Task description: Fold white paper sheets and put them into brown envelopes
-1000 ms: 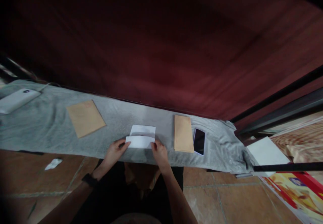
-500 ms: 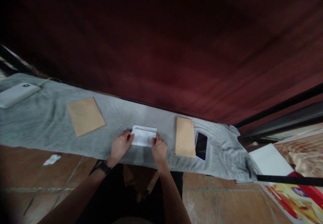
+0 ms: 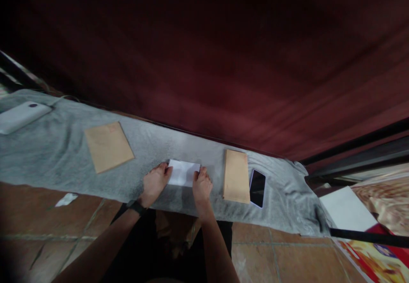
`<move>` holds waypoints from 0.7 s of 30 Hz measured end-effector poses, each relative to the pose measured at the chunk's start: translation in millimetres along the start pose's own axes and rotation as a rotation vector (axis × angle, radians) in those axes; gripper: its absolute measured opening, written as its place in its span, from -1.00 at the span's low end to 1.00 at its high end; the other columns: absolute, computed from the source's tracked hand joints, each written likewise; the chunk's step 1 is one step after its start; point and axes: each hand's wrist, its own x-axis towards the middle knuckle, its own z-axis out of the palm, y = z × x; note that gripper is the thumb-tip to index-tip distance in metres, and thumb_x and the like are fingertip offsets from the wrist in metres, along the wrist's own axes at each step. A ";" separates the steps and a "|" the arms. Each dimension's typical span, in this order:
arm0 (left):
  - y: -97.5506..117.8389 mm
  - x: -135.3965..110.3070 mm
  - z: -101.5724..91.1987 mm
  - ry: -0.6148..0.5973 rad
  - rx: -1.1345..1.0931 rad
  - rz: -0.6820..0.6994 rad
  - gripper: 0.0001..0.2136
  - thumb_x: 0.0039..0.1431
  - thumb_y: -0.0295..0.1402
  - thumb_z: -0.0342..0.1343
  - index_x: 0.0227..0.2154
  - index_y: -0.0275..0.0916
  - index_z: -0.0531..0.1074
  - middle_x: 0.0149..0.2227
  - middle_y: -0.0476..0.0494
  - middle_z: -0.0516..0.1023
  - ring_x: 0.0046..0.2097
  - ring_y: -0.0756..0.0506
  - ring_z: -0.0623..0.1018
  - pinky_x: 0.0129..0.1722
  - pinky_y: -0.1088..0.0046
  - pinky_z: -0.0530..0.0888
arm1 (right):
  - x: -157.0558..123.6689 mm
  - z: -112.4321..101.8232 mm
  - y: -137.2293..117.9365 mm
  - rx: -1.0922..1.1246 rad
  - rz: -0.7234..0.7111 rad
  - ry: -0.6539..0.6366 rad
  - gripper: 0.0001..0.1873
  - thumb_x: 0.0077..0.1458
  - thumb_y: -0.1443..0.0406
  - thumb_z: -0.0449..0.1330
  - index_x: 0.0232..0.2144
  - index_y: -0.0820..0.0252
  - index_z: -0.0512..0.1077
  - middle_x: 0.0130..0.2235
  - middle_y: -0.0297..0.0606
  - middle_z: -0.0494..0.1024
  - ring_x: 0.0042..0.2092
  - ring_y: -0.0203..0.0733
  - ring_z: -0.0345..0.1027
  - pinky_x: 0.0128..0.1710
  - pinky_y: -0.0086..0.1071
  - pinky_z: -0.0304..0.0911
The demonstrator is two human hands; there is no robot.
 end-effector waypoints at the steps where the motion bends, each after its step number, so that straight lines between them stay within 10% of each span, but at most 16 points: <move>1: 0.6 0.0 -0.1 -0.004 0.003 -0.003 -0.68 0.37 -0.18 -0.10 -0.11 -0.24 0.49 -0.22 -0.29 0.64 -0.20 -0.22 0.63 -0.29 0.36 0.43 | 0.2 1.1 0.2 0.005 -0.001 0.007 -0.71 0.37 0.22 0.03 0.00 0.28 0.37 -0.25 -0.01 0.61 -0.27 -0.05 0.57 -0.31 -0.33 0.34; 12: 3.3 -0.5 0.3 0.004 0.022 -0.003 -0.67 0.40 -0.19 -0.15 -0.08 -0.23 0.46 -0.17 -0.27 0.63 -0.16 -0.23 0.63 -0.27 0.33 0.45 | -2.9 2.7 -1.9 -0.006 -0.212 0.238 -0.70 0.35 0.32 -0.02 0.03 0.28 0.38 -0.09 0.02 0.53 -0.03 0.04 0.40 -0.02 -0.12 0.32; 21: 5.1 0.2 -1.9 -0.014 0.023 -0.003 -0.66 0.41 -0.19 -0.17 -0.04 -0.25 0.44 -0.20 -0.28 0.63 -0.11 -0.23 0.63 -0.20 0.33 0.47 | -22.5 19.0 -14.8 0.055 -0.484 0.122 -0.52 0.41 0.26 -0.08 0.27 0.32 0.25 0.32 -0.02 0.29 0.35 -0.04 0.09 0.31 -0.09 0.07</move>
